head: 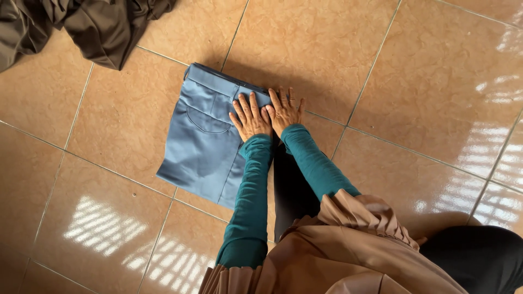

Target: The person sits on a tiled floor and folds several pairs of light blue trousers by hand. They lay each pair flat, fold the legs inward, then fold the garment into a compact rectangle, and place it on a growing stack to the left.

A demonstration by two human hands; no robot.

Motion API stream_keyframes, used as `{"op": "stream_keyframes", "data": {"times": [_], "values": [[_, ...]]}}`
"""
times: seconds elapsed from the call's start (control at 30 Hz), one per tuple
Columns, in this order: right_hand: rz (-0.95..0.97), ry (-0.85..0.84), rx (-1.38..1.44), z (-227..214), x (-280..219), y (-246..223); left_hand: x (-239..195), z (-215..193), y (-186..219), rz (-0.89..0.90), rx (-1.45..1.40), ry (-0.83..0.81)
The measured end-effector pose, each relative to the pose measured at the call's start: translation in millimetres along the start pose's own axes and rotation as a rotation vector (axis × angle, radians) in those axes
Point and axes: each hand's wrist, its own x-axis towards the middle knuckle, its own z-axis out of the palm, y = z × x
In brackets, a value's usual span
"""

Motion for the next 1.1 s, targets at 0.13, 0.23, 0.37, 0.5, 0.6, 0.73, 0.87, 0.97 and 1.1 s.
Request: {"op": "stream_keyframes", "data": {"times": [0.13,0.23,0.37,0.5,0.6,0.73,0.87,0.97,1.1], "values": [[0.009,-0.045,-0.012,-21,-7,-2,1,-3,5,-0.011,-0.027,-0.04],[0.041,-0.077,0.011,-36,-13,-1,1,-4,11,-0.01,-0.032,-0.013],[0.061,-0.085,0.022,-45,-17,7,0,-6,21,0.007,-0.019,-0.007],[0.095,-0.055,0.046,-41,-18,22,-3,-15,37,0.028,-0.019,-0.058],[0.121,-0.02,0.051,-39,-20,39,-3,-15,52,0.07,-0.003,-0.104],[0.173,0.052,0.096,-38,-30,73,-10,-17,86,0.139,0.005,-0.139],[0.295,0.082,0.116,-35,-49,125,-27,-4,133,0.266,-0.008,-0.208],[0.406,0.093,0.151,-33,-73,178,-51,24,179,0.366,-0.027,-0.236],[0.588,0.132,0.17,-43,-131,262,-103,47,263,0.532,-0.086,-0.277]]}}
